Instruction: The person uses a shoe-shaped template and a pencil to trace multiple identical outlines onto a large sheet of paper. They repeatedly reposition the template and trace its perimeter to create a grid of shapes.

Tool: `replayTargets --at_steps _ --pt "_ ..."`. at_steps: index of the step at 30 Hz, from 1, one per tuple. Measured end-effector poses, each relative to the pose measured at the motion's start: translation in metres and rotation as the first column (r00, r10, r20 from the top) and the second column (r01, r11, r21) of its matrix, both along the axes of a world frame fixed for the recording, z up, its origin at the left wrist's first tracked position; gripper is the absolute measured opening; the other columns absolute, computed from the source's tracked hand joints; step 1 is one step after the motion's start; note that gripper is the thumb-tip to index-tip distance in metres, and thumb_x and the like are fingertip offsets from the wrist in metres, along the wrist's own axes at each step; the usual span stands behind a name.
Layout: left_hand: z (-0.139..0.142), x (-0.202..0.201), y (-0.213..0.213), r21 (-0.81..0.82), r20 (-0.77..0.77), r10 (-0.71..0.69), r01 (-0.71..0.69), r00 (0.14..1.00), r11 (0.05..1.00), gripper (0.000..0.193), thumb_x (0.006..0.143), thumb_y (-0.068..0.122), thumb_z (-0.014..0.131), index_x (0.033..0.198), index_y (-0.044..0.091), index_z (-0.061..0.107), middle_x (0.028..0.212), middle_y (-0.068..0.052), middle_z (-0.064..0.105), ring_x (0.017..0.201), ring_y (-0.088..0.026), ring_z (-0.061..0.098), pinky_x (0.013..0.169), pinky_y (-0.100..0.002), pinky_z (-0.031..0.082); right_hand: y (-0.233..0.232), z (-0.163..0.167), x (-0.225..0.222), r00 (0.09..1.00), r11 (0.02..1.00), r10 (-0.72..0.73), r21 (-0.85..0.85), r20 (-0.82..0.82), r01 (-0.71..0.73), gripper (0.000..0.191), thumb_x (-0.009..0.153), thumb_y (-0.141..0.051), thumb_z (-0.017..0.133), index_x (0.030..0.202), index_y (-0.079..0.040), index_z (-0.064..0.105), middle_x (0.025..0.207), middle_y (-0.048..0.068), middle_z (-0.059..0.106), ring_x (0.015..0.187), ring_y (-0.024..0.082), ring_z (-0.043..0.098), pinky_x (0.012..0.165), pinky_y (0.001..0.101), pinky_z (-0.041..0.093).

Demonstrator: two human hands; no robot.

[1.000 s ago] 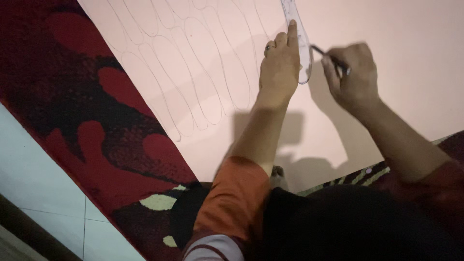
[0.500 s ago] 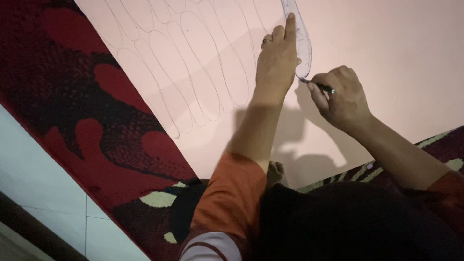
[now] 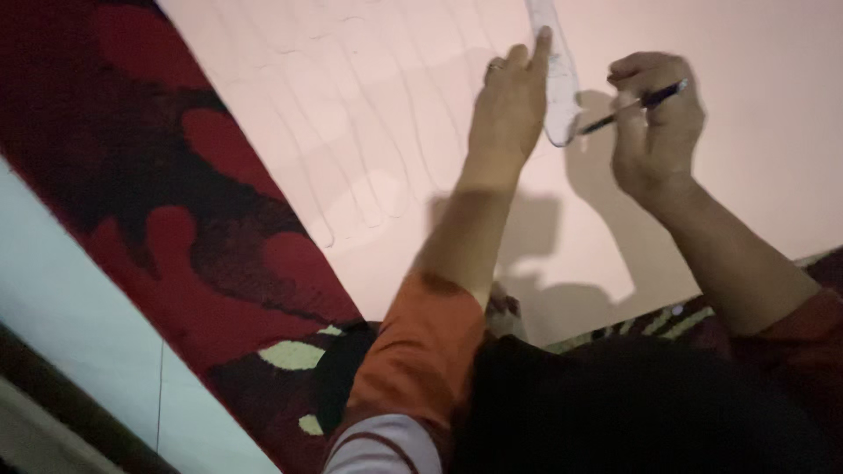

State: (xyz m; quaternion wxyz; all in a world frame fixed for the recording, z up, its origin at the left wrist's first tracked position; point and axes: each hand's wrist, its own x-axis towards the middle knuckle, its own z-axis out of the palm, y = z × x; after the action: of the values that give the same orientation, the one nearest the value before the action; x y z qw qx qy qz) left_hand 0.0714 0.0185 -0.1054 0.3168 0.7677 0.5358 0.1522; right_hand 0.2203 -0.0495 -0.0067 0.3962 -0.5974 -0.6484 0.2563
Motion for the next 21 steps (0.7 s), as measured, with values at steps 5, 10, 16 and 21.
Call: replayTargets --at_steps 5,10,16,21 --pt "0.011 -0.022 -0.018 -0.044 -0.006 -0.066 0.066 0.998 0.997 0.067 0.095 0.003 0.058 0.158 0.015 0.038 0.116 -0.013 0.061 0.105 -0.03 0.065 0.09 -0.037 0.062 0.031 -0.006 -0.013 0.925 0.993 0.089 -0.1 0.369 -0.055 0.004 0.112 0.001 0.06 0.112 0.002 0.063 0.102 0.016 0.064 0.095 0.026 0.064 0.083 0.04 0.053" --pt "0.025 -0.026 -0.017 -0.083 0.003 -0.078 0.078 0.997 0.994 0.066 0.098 0.025 0.066 0.156 0.021 0.034 0.128 -0.011 0.058 0.114 -0.029 0.063 0.101 -0.04 0.057 0.056 -0.005 -0.012 0.921 0.996 0.06 -0.09 0.385 -0.028 0.013 0.107 -0.004 0.064 0.117 0.002 0.071 0.109 0.016 0.067 0.096 0.025 0.067 0.084 0.0379 0.055" --pt "0.027 -0.031 -0.006 -0.092 0.071 -0.056 0.062 0.996 0.994 0.097 0.083 0.033 0.079 0.159 0.018 0.02 0.131 -0.012 0.055 0.119 -0.033 0.06 0.107 -0.043 0.051 0.073 -0.013 -0.001 0.786 0.982 0.114 -0.187 0.608 0.002 0.03 0.102 -0.018 0.082 0.114 0.006 0.069 0.109 0.019 0.066 0.091 0.027 0.067 0.076 0.0417 0.055" --pt "0.026 -0.033 -0.013 -0.115 0.076 -0.05 0.058 0.996 0.992 0.11 0.08 0.028 0.085 0.162 0.017 0.013 0.135 -0.012 0.054 0.122 -0.032 0.059 0.108 -0.04 0.052 0.057 -0.031 -0.02 0.818 0.925 0.102 -0.356 0.566 0.131 0.045 0.095 -0.031 0.09 0.107 0.004 0.064 0.113 0.018 0.063 0.09 0.026 0.066 0.073 0.0399 0.056"
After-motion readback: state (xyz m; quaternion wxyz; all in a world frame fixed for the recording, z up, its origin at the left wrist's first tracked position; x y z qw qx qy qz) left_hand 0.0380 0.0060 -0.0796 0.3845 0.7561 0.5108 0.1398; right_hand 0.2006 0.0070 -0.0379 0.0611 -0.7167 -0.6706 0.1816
